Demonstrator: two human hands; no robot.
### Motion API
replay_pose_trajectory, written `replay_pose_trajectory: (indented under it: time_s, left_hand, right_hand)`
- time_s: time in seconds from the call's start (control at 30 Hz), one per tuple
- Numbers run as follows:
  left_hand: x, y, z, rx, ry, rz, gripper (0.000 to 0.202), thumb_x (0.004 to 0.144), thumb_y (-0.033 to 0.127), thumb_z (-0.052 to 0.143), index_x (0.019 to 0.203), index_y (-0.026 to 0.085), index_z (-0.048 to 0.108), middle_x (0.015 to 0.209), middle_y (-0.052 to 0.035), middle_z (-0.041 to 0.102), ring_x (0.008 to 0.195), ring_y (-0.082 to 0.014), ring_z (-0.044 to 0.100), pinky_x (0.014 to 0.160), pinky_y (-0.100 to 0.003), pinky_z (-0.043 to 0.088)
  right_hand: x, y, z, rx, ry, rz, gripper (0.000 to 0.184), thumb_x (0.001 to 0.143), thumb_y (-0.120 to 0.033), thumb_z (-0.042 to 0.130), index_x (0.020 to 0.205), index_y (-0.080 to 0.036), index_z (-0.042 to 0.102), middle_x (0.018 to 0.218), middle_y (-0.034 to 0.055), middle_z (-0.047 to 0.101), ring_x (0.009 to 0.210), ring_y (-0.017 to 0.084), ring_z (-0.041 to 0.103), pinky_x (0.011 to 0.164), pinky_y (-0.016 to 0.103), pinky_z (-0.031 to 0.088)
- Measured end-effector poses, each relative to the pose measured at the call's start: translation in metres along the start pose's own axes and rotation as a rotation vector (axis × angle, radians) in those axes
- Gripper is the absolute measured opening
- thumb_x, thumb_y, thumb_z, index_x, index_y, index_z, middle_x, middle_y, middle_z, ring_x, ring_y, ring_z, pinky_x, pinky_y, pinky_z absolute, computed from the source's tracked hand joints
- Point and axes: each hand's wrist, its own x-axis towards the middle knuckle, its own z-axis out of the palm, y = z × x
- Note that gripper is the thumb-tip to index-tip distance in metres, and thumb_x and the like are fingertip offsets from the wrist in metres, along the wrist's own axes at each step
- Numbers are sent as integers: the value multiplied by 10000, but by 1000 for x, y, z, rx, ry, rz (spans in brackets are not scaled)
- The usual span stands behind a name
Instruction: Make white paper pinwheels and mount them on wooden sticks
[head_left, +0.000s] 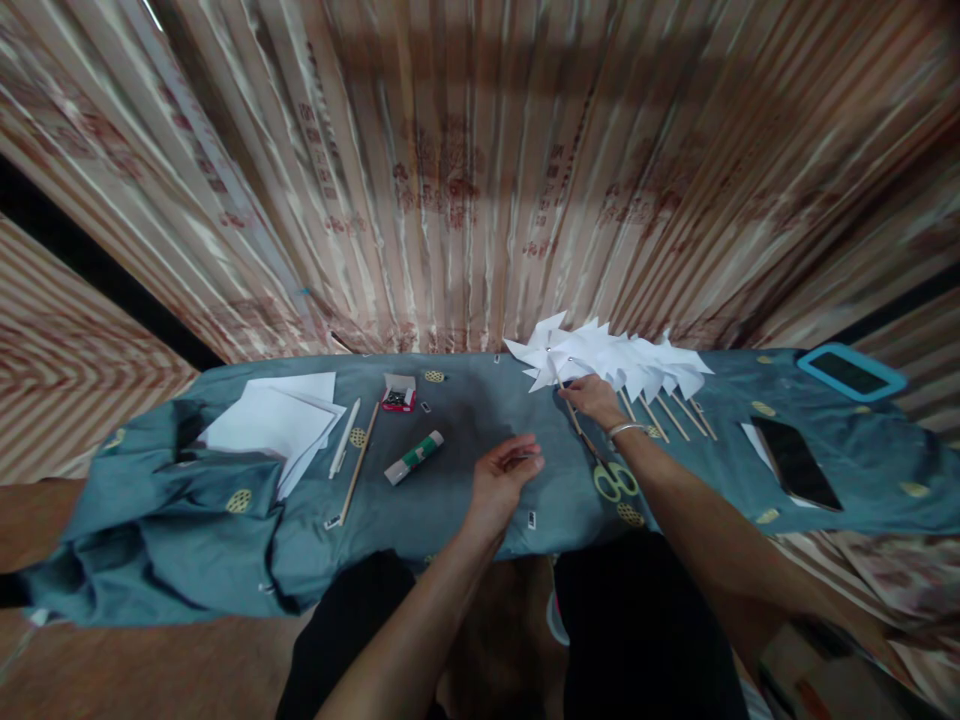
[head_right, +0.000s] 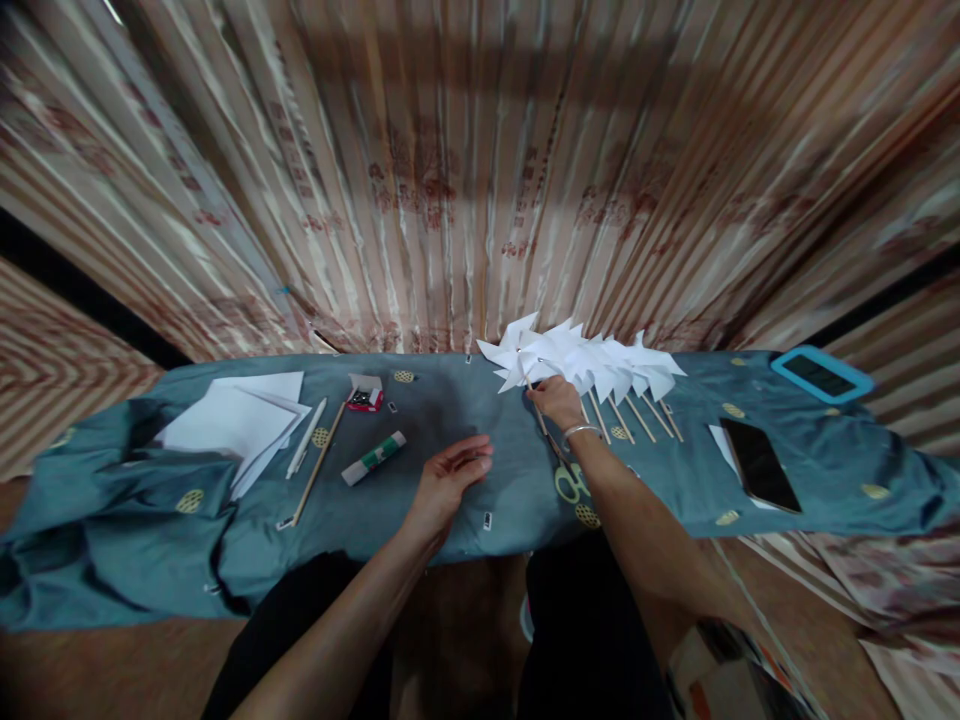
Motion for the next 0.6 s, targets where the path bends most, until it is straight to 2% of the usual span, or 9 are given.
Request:
replay_pose_trajectory:
  time_s: [0.17,0.43,0.6]
  left_hand:
    - [0,0,-1,-9,-3,-6,352,513,232,863,853,193,783,878,-70,754,866,-199,668,821,-320,509]
    - [-2,3,-5,2,-4,-3,338,527,225,857,854,193,782,882,-73,755,861,-199,670,830,-324,508]
    - [-5,5,-13,-13,2,0,321,526,209,848,841,193,784,869,-73,757,863,-209,674,827,-333,514]
  right_hand:
    - [0,1,2,-12,6,5,312,866,-403,599,986,-181,783,1005,111,749,950,245,692,772,281,490]
    - [-4,0,-2,-36,20,-4,338,874,-444,578,954,-193,791,931,103,760,910,240,700,731,275,478]
    - [-18,2,-12,-57,83,-25,387,900,-463,545,988,-165,777,947,145,750,909,274,697,770,334,494]
